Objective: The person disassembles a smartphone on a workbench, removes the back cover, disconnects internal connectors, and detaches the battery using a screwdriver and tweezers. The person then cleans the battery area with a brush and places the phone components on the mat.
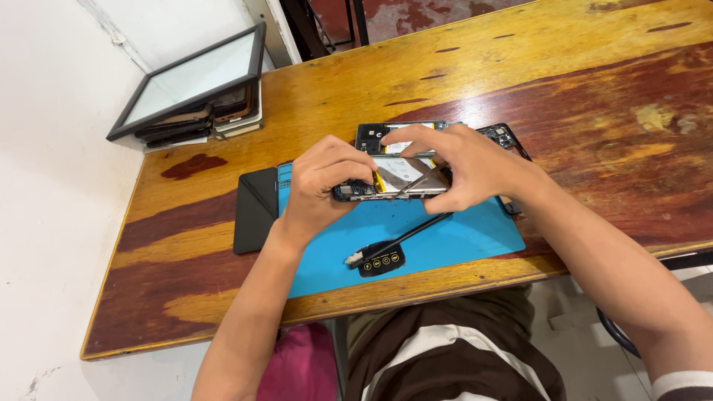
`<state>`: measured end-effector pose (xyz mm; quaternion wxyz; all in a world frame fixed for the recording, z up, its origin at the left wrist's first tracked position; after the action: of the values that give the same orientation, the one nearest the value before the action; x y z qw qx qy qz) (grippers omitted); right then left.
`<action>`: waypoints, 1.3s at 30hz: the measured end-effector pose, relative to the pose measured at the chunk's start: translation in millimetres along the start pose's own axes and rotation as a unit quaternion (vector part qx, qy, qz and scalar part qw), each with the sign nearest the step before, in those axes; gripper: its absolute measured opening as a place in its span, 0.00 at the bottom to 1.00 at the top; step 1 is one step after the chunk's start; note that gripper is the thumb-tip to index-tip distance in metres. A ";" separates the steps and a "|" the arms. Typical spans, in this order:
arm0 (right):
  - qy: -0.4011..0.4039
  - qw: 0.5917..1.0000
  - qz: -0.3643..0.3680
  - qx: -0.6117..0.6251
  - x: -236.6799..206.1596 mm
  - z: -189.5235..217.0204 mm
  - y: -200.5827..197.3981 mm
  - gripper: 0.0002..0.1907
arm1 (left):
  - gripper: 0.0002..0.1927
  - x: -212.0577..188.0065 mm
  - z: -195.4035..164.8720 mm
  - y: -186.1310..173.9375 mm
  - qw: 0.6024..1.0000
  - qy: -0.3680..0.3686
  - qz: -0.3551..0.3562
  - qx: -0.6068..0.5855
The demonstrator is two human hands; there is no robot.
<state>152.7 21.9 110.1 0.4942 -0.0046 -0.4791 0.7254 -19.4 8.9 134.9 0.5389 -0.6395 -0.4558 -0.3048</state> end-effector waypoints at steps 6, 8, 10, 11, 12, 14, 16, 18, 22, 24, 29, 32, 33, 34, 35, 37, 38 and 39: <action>-0.002 1.000 -0.003 -0.003 -1.0 0.7 -3.1 0.50 | 0.15 -1.9 -2.3 0.7 1.000 -0.002 -0.015 0.003; 0.005 1.000 0.000 0.000 -1.4 -0.4 -3.4 0.50 | 0.15 -1.8 -3.4 0.6 1.000 -0.002 -0.019 0.002; 0.004 1.000 0.000 -0.003 -1.2 -0.6 -4.0 0.50 | 0.15 -1.1 -3.2 0.5 1.000 -0.003 -0.021 0.002; 0.000 1.000 -0.002 -0.007 -1.4 0.1 -4.4 0.50 | 0.15 -1.1 -3.4 0.2 1.000 -0.004 -0.020 0.002; -0.004 1.000 -0.004 -0.011 -1.2 0.6 -4.6 0.50 | 0.16 -1.0 -3.1 0.0 1.000 -0.005 -0.019 0.002; 0.014 1.000 0.004 -0.003 -1.0 -2.4 -2.8 0.49 | 0.16 -0.3 -0.8 0.7 1.000 -0.011 -0.010 0.011; 0.024 1.000 0.008 0.004 -1.3 -3.9 -1.2 0.49 | 0.16 -0.8 0.0 1.0 1.000 -0.016 -0.009 0.015; 0.024 1.000 0.006 0.007 -1.1 -4.3 -0.7 0.48 | 0.16 -0.3 1.4 0.3 1.000 -0.017 -0.015 0.016; 0.029 1.000 0.007 0.005 -1.4 -6.6 0.0 0.48 | 0.17 -0.2 2.2 0.4 1.000 -0.017 -0.014 0.015; -0.008 1.000 -0.003 0.016 -1.7 -1.1 -1.6 0.47 | 0.18 -0.5 1.9 0.0 1.000 -0.019 -0.011 0.006; 0.028 1.000 0.009 0.006 -2.4 -7.8 0.7 0.47 | 0.18 -0.1 1.8 0.7 1.000 -0.023 -0.008 0.005; 0.030 1.000 0.008 0.004 -2.3 -8.1 0.7 0.47 | 0.18 0.7 1.0 0.9 1.000 -0.015 -0.002 0.006; 0.032 0.999 0.008 0.002 -2.1 -8.2 0.9 0.48 | 0.19 0.9 1.1 0.8 1.000 -0.015 -0.001 0.005; 0.033 0.999 0.008 0.001 -1.8 -8.4 0.9 0.48 | 0.18 1.1 1.6 0.7 1.000 -0.014 -0.001 0.008; 0.033 0.999 0.008 0.000 -1.9 -8.2 0.8 0.48 | 0.18 0.9 1.1 0.9 1.000 -0.014 -0.001 0.011; 0.036 0.999 0.008 -0.004 -1.9 -8.4 0.6 0.48 | 0.18 0.3 1.0 1.5 1.000 -0.013 -0.001 0.014; 0.037 0.999 0.009 -0.006 -1.7 -8.8 0.6 0.48 | 0.18 0.0 1.2 1.7 1.000 -0.012 -0.002 0.013; 0.038 0.999 0.009 -0.009 -1.8 -8.7 0.5 0.48 | 0.19 -0.4 0.9 1.6 1.000 -0.011 -0.003 0.013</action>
<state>157.4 26.7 104.1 0.5054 -0.0413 -0.4660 0.7250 -18.1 9.7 133.7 0.5414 -0.6342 -0.4677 -0.2932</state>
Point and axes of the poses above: each hand's wrist, its own x-axis towards the middle knuckle, its own y-axis out of the palm, z = x × y, the point moved 8 cm from there along x, towards the middle knuckle, and after that the axes turned 7 degrees about -z, right-handed, at the moved point
